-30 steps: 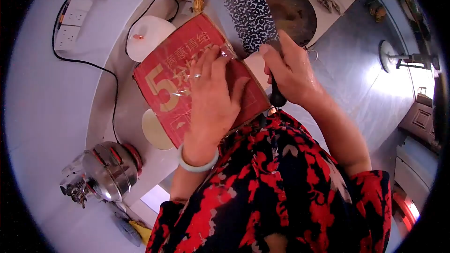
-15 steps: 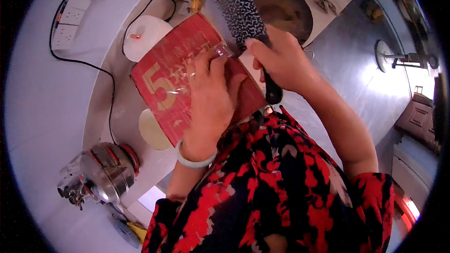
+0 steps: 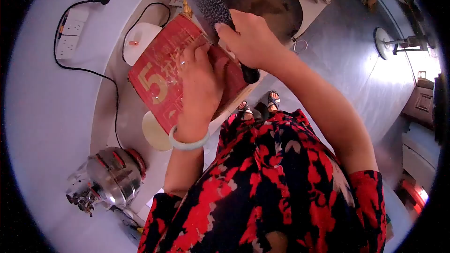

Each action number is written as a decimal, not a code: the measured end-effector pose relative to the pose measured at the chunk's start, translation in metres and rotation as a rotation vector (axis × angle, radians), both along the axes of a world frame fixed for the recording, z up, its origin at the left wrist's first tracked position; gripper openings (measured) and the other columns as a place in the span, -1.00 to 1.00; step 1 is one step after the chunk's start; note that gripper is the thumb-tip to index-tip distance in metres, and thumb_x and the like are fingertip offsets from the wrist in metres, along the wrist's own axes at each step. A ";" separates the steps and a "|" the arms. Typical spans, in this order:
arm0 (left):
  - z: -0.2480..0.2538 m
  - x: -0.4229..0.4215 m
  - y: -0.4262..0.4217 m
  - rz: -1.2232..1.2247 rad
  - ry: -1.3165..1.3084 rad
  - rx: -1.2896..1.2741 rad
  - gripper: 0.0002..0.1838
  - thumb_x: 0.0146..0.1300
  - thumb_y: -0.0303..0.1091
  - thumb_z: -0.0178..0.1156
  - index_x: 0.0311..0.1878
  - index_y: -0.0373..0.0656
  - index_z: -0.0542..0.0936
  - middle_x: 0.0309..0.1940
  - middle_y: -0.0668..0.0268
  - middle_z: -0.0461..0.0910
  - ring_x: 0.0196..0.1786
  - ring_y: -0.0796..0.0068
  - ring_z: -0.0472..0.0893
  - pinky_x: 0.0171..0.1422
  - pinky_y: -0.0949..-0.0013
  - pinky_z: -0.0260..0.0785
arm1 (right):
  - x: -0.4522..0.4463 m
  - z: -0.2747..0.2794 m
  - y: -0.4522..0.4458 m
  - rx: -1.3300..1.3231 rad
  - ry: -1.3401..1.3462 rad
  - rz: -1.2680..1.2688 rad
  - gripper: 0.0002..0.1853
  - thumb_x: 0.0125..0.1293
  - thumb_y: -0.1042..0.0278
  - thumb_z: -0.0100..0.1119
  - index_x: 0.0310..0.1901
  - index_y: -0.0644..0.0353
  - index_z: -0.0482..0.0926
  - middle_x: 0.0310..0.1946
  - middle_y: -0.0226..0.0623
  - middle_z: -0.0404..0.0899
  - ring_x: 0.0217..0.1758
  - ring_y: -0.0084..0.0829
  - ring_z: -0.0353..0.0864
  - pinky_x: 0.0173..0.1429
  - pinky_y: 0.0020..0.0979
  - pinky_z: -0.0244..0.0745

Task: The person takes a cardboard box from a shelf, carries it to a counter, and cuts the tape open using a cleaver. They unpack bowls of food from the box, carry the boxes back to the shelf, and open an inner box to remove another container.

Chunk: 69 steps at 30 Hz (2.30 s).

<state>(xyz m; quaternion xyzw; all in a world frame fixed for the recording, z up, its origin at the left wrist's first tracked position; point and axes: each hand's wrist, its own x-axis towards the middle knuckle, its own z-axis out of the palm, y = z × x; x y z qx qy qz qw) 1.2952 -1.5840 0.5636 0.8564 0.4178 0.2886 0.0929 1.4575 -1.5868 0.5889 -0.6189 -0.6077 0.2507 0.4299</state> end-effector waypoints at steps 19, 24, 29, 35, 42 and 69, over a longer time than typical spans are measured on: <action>0.001 0.003 0.003 0.049 -0.006 0.005 -0.69 0.12 -0.41 0.26 -0.08 -0.31 0.49 -0.03 -0.03 0.48 0.07 -0.07 0.43 0.27 -0.01 0.15 | -0.010 -0.011 0.041 0.049 -0.040 -0.051 -0.59 0.29 0.13 -0.06 -0.33 0.42 0.52 -0.40 0.15 0.58 -0.28 0.07 0.59 -0.09 -0.09 0.49; 0.001 0.001 0.005 0.056 0.054 0.035 -0.73 0.17 -0.42 0.19 -0.08 -0.32 0.49 -0.01 -0.02 0.47 0.09 -0.05 0.42 0.30 -0.01 0.12 | -0.015 -0.004 0.054 -0.023 -0.039 -0.036 -0.56 0.29 0.11 -0.07 -0.31 0.44 0.55 -0.31 0.22 0.58 -0.15 0.15 0.59 0.01 -0.04 0.47; 0.000 0.001 0.003 0.061 0.024 0.012 -0.74 0.19 -0.41 0.18 -0.08 -0.32 0.49 0.02 -0.01 0.46 0.11 -0.06 0.42 0.32 -0.04 0.10 | -0.010 0.009 0.055 -0.058 -0.077 0.066 -0.58 0.28 0.12 -0.07 -0.28 0.42 0.56 -0.26 0.20 0.58 -0.13 0.09 0.60 -0.01 -0.05 0.49; 0.009 -0.004 0.000 0.037 0.148 -0.022 -0.67 0.21 -0.35 0.18 -0.01 -0.32 0.46 0.05 0.00 0.44 0.13 -0.08 0.41 0.30 -0.06 0.13 | -0.003 -0.005 0.054 -0.194 0.325 0.035 -0.67 0.28 0.17 0.04 -0.28 0.36 0.50 -0.49 -0.15 0.54 -0.47 -0.29 0.56 -0.34 -0.25 0.52; 0.030 -0.029 0.018 0.032 0.233 -0.117 -0.33 0.11 0.04 0.29 0.15 -0.26 0.43 0.22 0.00 0.35 0.24 -0.06 0.36 0.40 -0.04 0.05 | 0.009 -0.010 0.040 -0.205 0.527 0.132 -0.71 0.29 0.18 0.08 -0.32 0.30 0.43 -0.56 -0.33 0.45 -0.61 -0.48 0.45 -0.52 -0.38 0.47; 0.019 -0.046 0.045 0.028 0.320 -0.110 0.08 -0.04 0.35 0.28 0.38 -0.26 0.22 0.40 0.03 0.20 0.48 0.16 0.14 0.53 0.01 -0.19 | 0.068 0.073 -0.060 -0.515 0.209 0.124 -0.69 0.39 0.08 0.00 -0.31 0.19 0.39 -0.62 -0.42 0.41 -0.67 -0.59 0.40 -0.57 -0.52 0.30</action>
